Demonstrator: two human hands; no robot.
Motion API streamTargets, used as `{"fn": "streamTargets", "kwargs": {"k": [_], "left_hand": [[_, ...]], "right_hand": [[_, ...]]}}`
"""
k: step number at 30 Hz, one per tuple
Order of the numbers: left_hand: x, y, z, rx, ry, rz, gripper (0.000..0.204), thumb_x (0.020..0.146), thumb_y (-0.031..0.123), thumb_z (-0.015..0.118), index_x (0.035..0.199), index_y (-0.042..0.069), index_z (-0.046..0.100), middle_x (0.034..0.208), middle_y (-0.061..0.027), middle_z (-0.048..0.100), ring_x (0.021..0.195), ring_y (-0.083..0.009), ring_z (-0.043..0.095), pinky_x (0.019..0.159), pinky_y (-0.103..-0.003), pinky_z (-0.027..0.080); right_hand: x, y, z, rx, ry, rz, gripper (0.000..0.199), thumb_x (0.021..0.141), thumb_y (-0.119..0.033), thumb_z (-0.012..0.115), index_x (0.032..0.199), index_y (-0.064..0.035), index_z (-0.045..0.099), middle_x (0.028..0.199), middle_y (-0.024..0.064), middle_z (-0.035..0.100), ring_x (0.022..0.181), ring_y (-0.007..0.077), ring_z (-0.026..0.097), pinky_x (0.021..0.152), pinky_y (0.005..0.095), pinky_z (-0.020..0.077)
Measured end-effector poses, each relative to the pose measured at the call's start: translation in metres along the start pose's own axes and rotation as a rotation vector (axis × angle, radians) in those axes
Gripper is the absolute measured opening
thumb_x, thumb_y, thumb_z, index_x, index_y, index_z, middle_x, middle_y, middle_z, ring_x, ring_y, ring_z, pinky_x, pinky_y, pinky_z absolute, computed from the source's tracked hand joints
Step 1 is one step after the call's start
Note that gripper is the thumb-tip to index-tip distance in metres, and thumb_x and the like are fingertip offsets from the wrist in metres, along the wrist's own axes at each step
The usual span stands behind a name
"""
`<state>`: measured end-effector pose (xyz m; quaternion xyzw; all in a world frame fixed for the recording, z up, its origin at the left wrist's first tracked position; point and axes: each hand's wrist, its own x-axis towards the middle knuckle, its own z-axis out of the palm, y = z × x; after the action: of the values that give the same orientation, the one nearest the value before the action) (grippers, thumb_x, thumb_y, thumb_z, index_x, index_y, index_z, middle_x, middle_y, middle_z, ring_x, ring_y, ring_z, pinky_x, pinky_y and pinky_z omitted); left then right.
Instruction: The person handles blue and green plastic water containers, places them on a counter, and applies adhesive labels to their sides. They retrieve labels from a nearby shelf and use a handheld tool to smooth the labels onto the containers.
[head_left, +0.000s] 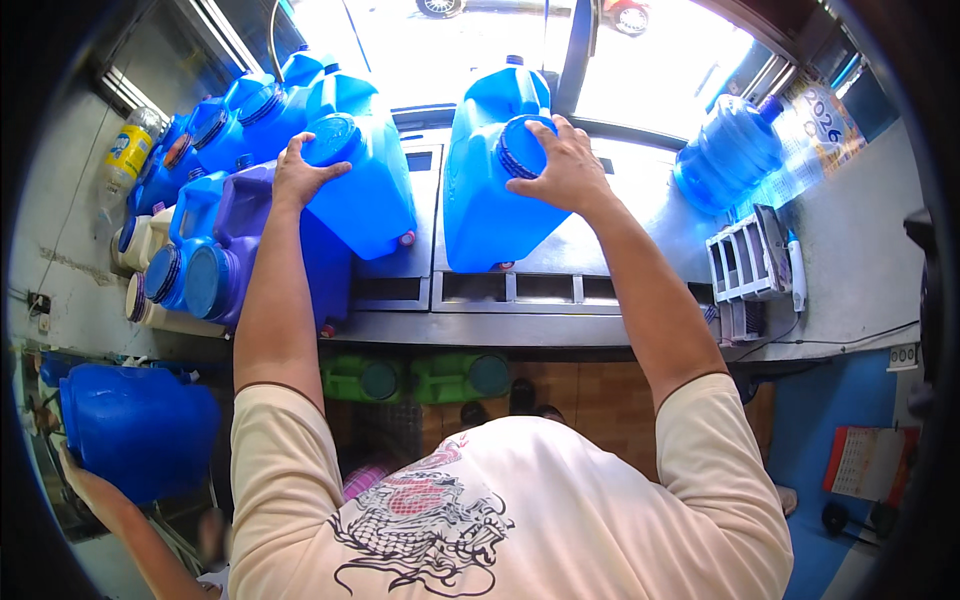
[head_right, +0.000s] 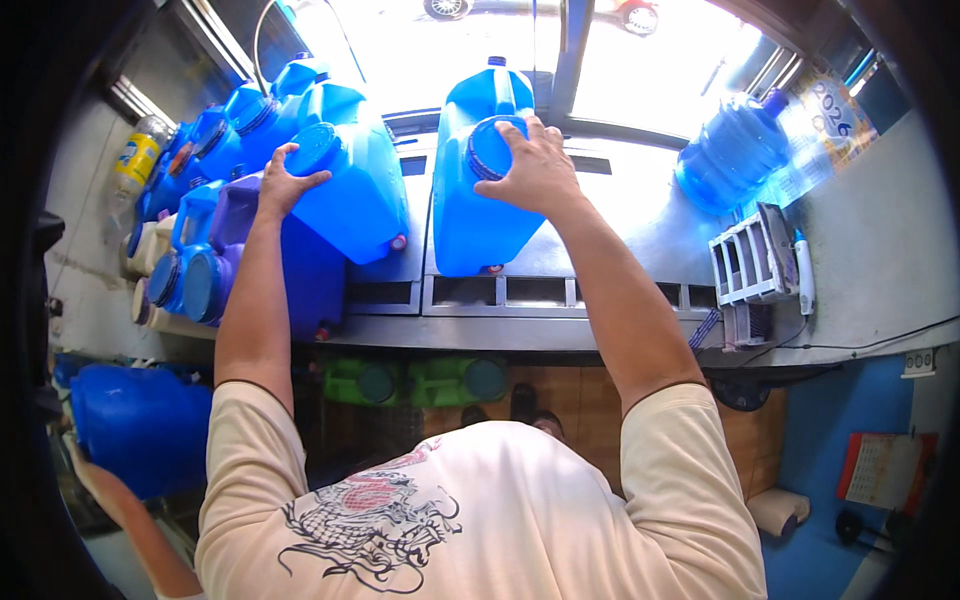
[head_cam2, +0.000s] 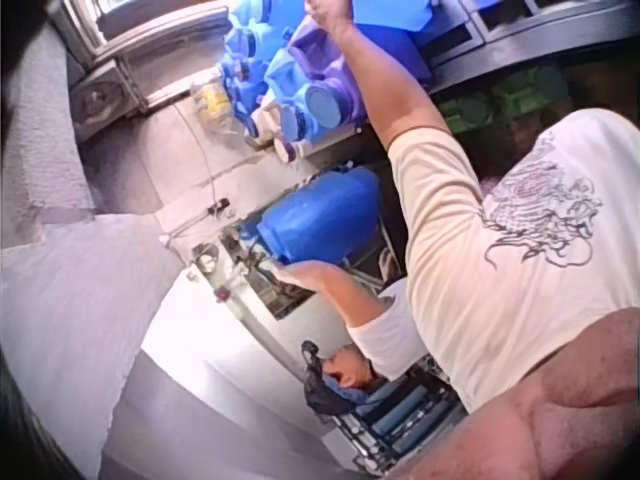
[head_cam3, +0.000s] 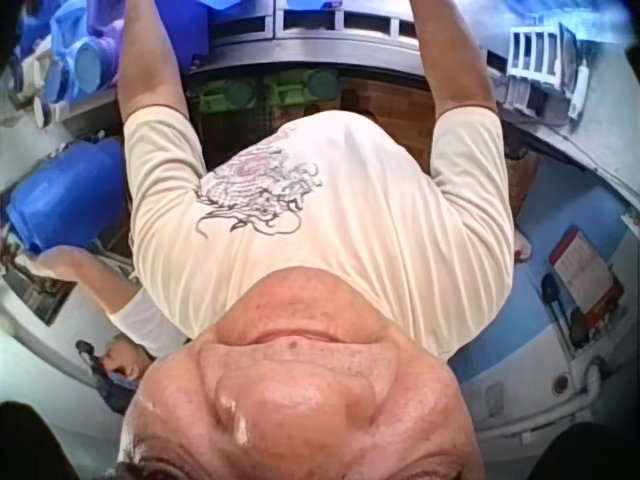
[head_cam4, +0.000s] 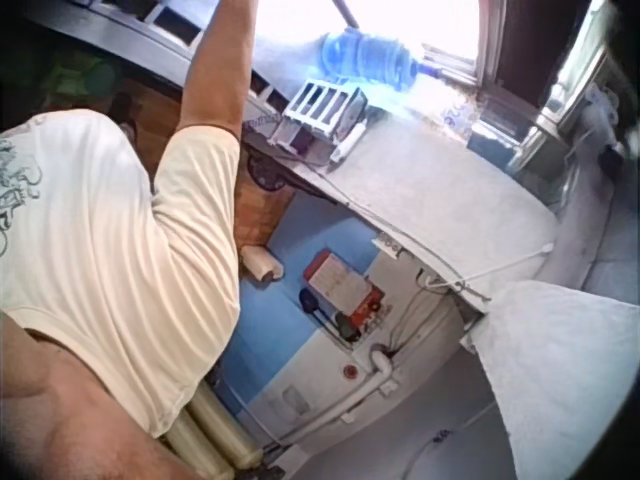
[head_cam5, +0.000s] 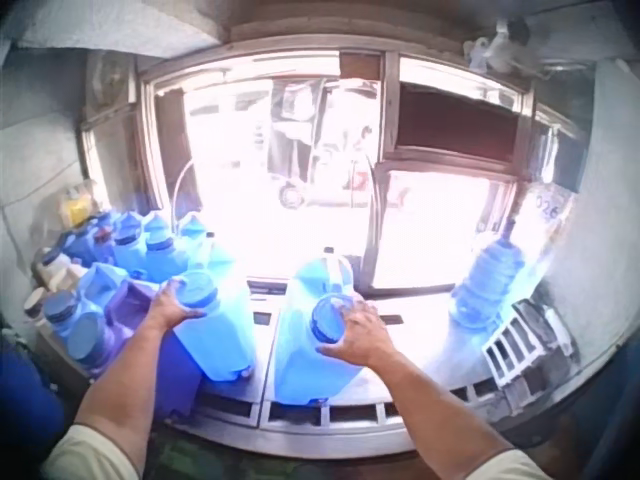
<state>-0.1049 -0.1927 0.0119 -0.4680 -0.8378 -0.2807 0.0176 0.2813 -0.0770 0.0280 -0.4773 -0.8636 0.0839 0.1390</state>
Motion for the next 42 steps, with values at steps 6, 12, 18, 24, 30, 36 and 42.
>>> {"fn": "streamTargets", "kwargs": {"k": [6, 12, 18, 24, 30, 36, 42], "left_hand": [[-0.038, 0.015, 0.009, 0.002, 0.130, 0.166, 0.089, 0.052, 0.047, 0.090, 0.124, 0.015, 0.050, 0.127, -0.0184, 0.052, 0.122, -0.0358, 0.048, 0.101, -0.044, 0.042], [-0.072, 0.004, 0.009, -0.130, 0.158, 0.246, 0.080, 0.053, 0.039, 0.091, 0.117, 0.014, 0.049, 0.124, -0.0138, 0.052, 0.120, -0.0339, 0.049, 0.101, -0.042, 0.042], [-0.078, 0.005, 0.002, -0.102, 0.134, 0.304, 0.080, 0.053, 0.038, 0.090, 0.117, 0.016, 0.049, 0.124, -0.0147, 0.052, 0.119, -0.0340, 0.049, 0.101, -0.042, 0.042], [-0.092, 0.022, 0.002, -0.049, 0.050, 0.343, 0.082, 0.052, 0.040, 0.090, 0.119, 0.019, 0.047, 0.133, -0.0162, 0.047, 0.128, -0.0338, 0.044, 0.105, -0.042, 0.040], [-0.095, 0.073, 0.020, -0.170, 0.022, 0.426, 0.077, 0.050, 0.033, 0.092, 0.112, 0.013, 0.051, 0.120, -0.0138, 0.054, 0.115, -0.0323, 0.053, 0.096, -0.042, 0.045], [-0.116, 0.157, 0.064, -0.281, -0.073, 0.381, 0.076, 0.051, 0.032, 0.091, 0.113, 0.013, 0.050, 0.118, -0.0146, 0.055, 0.110, -0.0328, 0.055, 0.094, -0.042, 0.046], [-0.125, 0.264, 0.121, -0.381, -0.100, 0.457, 0.077, 0.051, 0.031, 0.091, 0.114, 0.014, 0.050, 0.118, -0.0138, 0.055, 0.111, -0.0322, 0.055, 0.092, -0.042, 0.048]], "right_hand": [[-0.037, 0.062, -0.016, 0.092, 0.003, 0.010, 0.096, 0.060, -0.053, 0.079, 0.142, -0.0183, 0.042, 0.149, 0.0216, 0.032, 0.139, 0.0396, 0.029, 0.111, 0.0509, 0.0315], [-0.096, 0.094, -0.051, 0.000, 0.003, -0.083, 0.090, 0.061, -0.047, 0.080, 0.139, -0.0173, 0.045, 0.147, 0.0211, 0.034, 0.136, 0.0408, 0.032, 0.110, 0.0501, 0.0310], [-0.156, 0.139, -0.088, -0.073, -0.021, -0.070, 0.092, 0.057, -0.036, 0.081, 0.139, -0.0185, 0.043, 0.148, 0.0187, 0.033, 0.137, 0.0409, 0.029, 0.112, 0.0490, 0.0287], [-0.194, 0.191, -0.113, -0.140, -0.016, 0.128, 0.092, 0.056, -0.033, 0.082, 0.138, -0.0182, 0.044, 0.151, 0.0170, 0.029, 0.138, 0.0385, 0.028, 0.113, 0.0479, 0.0280], [-0.186, 0.275, -0.134, -0.191, 0.007, 0.135, 0.093, 0.059, -0.035, 0.083, 0.140, -0.0163, 0.042, 0.150, 0.0192, 0.032, 0.138, 0.0375, 0.031, 0.113, 0.0453, 0.0284], [-0.145, 0.347, -0.152, -0.247, -0.161, 0.325, 0.110, 0.059, -0.054, 0.080, 0.149, -0.0202, 0.026, 0.154, 0.0197, 0.022, 0.141, 0.0420, 0.022, 0.113, 0.0507, 0.0248], [-0.091, 0.378, -0.134, -0.338, -0.103, 0.378, 0.109, 0.063, -0.065, 0.073, 0.150, -0.0205, 0.024, 0.152, 0.0208, 0.024, 0.138, 0.0449, 0.026, 0.109, 0.0541, 0.0317]]}}
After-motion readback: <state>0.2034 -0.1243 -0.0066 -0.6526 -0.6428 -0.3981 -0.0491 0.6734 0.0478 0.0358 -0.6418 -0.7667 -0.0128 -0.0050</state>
